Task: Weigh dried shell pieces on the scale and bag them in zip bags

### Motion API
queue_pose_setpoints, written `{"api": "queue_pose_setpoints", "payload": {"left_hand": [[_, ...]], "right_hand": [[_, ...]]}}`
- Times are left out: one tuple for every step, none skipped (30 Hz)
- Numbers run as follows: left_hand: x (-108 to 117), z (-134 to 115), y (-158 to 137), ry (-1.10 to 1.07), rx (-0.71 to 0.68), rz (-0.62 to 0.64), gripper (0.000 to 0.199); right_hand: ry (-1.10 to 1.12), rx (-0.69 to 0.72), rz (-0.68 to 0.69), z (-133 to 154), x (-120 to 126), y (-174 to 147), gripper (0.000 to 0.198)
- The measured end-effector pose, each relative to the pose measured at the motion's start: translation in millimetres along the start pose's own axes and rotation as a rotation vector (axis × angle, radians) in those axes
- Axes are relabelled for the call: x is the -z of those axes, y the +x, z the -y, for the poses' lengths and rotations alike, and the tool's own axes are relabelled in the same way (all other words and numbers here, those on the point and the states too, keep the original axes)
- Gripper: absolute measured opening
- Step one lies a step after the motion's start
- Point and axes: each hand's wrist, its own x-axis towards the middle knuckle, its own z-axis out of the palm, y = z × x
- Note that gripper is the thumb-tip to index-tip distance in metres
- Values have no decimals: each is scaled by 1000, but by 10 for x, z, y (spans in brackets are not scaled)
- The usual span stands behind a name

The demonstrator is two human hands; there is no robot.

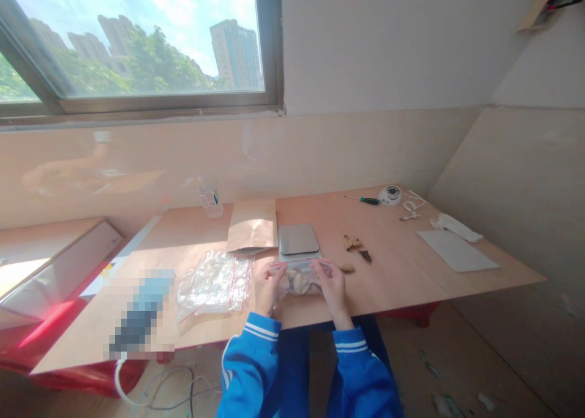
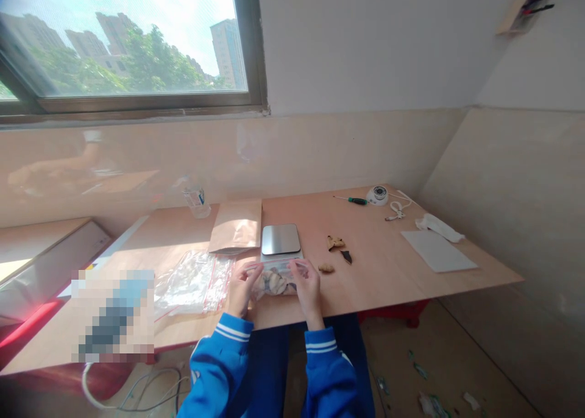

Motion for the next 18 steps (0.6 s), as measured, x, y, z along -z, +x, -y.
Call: {"api": "queue_pose_setpoints", "payload": {"left_hand": [[4,3,3,-15,2,-11,35],[7,6,5,-26,3,-17,35],[7,8,6,-34,6,-20,35],[5,9,7,-38,10,-18,35],[1,8,6,-38,18,-11,35],[-5,5,5,-34,27,-4,35],[-11,0,2,-29,37,3,35],[-16,-5,-1,-22,46,12,35],[-20,-10,-3,-14,53,25,34],[-22,-13,-5,-4,58,40,33],[-22,-13,-6,5,62,50,33],[-20,-10,-6,13,63,55,32],[-17,-4,-6,21,63,56,32],[-12,6,-4,28,60,53,32],[-6,17,-2,36,54,50,33],[0,29,0,47,47,51,33],[5,41,1,59,41,54,33],[10,52,3,72,36,59,33]], "right_hand": [[2,-1,-1,4,-12,-2,28],[4,-2,-6,6,-23,-3,28],[5,-4,-14,6,-33,-3,29],[8,-8,-20,3,-41,-2,29],[13,-16,-17,-1,-45,1,30],[22,-32,-2,-7,-47,4,31],[32,-53,22,-12,-47,9,32],[42,-76,51,-18,-46,13,33],[54,-98,81,-22,-46,16,33],[62,-114,102,-26,-47,19,34],[65,-122,116,-28,-50,20,34],[61,-124,124,-29,-53,20,35],[52,-124,127,-29,-56,19,35],[43,-124,126,-29,-58,17,35],[35,-123,125,-29,-59,15,35],[29,-122,123,-29,-57,14,35],[25,-119,122,-31,-54,13,35],[21,-113,119,-35,-48,13,35]]}}
